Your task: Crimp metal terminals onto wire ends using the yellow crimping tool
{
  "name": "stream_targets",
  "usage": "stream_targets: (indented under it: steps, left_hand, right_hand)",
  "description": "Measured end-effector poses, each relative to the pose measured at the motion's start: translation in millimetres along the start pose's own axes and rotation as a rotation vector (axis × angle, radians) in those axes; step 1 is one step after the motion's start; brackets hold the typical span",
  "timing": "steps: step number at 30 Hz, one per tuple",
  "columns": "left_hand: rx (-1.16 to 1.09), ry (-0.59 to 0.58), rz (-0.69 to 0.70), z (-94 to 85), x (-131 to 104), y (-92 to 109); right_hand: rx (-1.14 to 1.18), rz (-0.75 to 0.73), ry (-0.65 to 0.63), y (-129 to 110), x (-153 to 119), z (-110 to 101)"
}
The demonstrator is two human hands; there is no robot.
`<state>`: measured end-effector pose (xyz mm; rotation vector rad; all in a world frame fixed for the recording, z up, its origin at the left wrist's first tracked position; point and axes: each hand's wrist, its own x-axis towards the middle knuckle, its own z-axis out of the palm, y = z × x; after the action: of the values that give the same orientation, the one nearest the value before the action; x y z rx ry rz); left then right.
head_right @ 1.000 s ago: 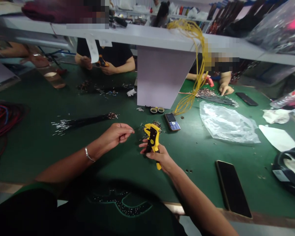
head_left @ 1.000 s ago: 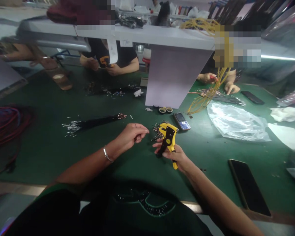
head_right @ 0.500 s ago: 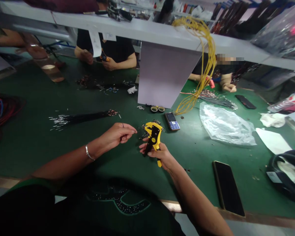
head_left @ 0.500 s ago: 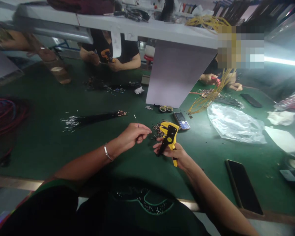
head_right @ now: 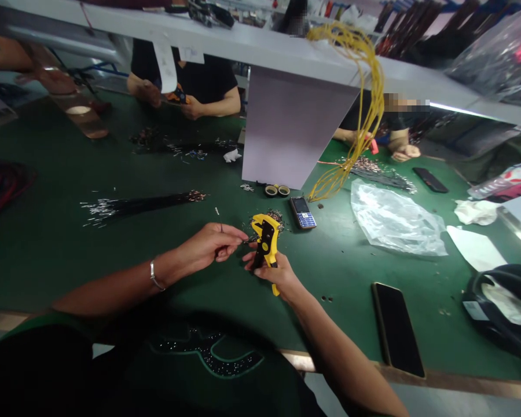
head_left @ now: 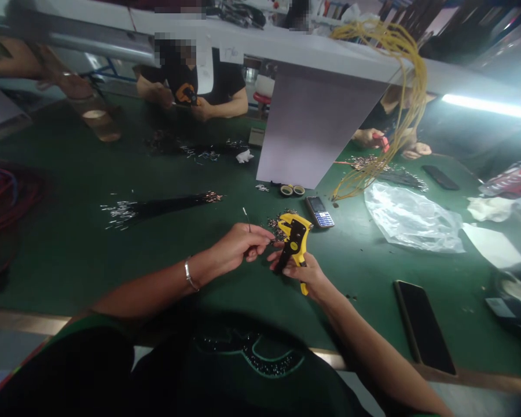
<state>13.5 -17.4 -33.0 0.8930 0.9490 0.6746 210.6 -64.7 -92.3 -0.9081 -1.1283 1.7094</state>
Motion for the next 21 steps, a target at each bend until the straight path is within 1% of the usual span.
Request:
stream_targets:
  steps: [5, 9, 13, 17, 21]
  left_hand:
    - [-0.014, -0.035, 0.017, 1.1, -0.2, -2.8]
    - [-0.003, -0.052, 0.021, 1.1, -0.5, -5.3]
    - [-0.003, -0.074, 0.027, 1.8, -1.5, -6.4]
    - [-0.006, -0.066, 0.000, 3.6, -2.7, -5.0]
    - [-0.004, -0.057, -0.016, 4.9, -3.2, -2.8]
  right_hand:
    - [-0.062, -0.003, 0.047, 0.7, -2.0, 4.6]
    - [-0.106, -0.008, 0.055, 1.9, -2.6, 6.4]
    - [-0.093, -0.023, 0.071, 5.2, -2.2, 6.8]
    - [-0.093, -0.029, 0.086, 7.0, -1.9, 8.1]
    - [-0.189, -0.058, 0.129, 4.6, -3.5, 14.2]
